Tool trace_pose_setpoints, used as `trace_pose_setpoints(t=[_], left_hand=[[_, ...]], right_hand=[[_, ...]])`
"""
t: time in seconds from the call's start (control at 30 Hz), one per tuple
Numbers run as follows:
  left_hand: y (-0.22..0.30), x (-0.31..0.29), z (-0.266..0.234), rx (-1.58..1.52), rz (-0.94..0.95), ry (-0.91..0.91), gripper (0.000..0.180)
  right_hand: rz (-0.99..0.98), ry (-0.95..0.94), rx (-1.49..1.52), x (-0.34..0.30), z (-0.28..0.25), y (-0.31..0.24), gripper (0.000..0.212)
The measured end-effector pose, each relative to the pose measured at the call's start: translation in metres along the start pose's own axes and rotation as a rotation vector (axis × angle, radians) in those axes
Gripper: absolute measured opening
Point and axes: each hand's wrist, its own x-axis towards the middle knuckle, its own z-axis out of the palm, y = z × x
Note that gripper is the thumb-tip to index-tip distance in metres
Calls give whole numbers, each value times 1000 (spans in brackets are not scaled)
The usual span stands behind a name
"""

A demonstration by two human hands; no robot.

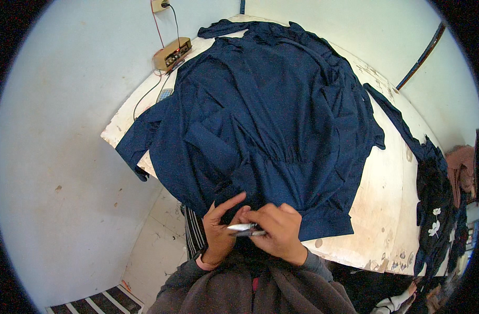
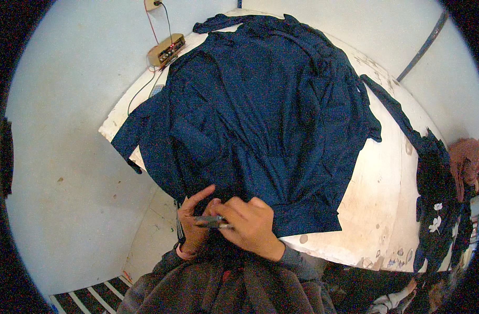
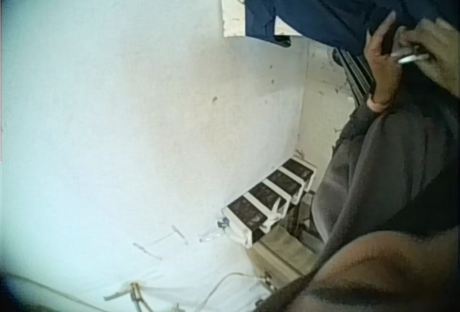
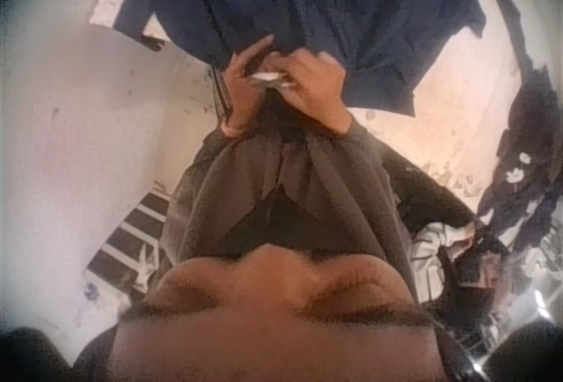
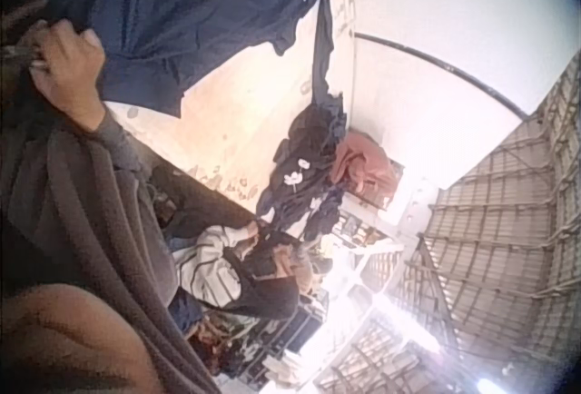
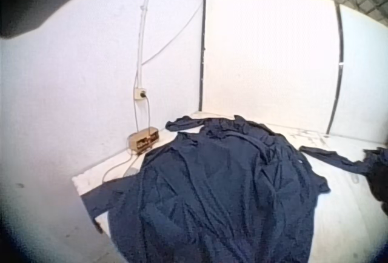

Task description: The person uses scissors to cut a dark blue garment laid on a white table. They repeatedly reposition and fold the fabric, then snip along seams and edges. The garment is turned over and adjusted multiple times during the process.

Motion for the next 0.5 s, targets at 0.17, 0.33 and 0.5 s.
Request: trace_pose_setpoints(t=[0.17, 0.33, 0.5], left_hand=[[-6, 5, 2, -390, -317, 124, 22], [-6, 8, 4, -589, -313, 138, 23], [-5, 2, 6, -581, -283, 101, 20]], right_hand=[[53, 36, -25, 1, -9, -16, 40], [120, 113, -222, 6, -6, -11, 33], [80, 101, -329, 7, 3, -9, 30]])
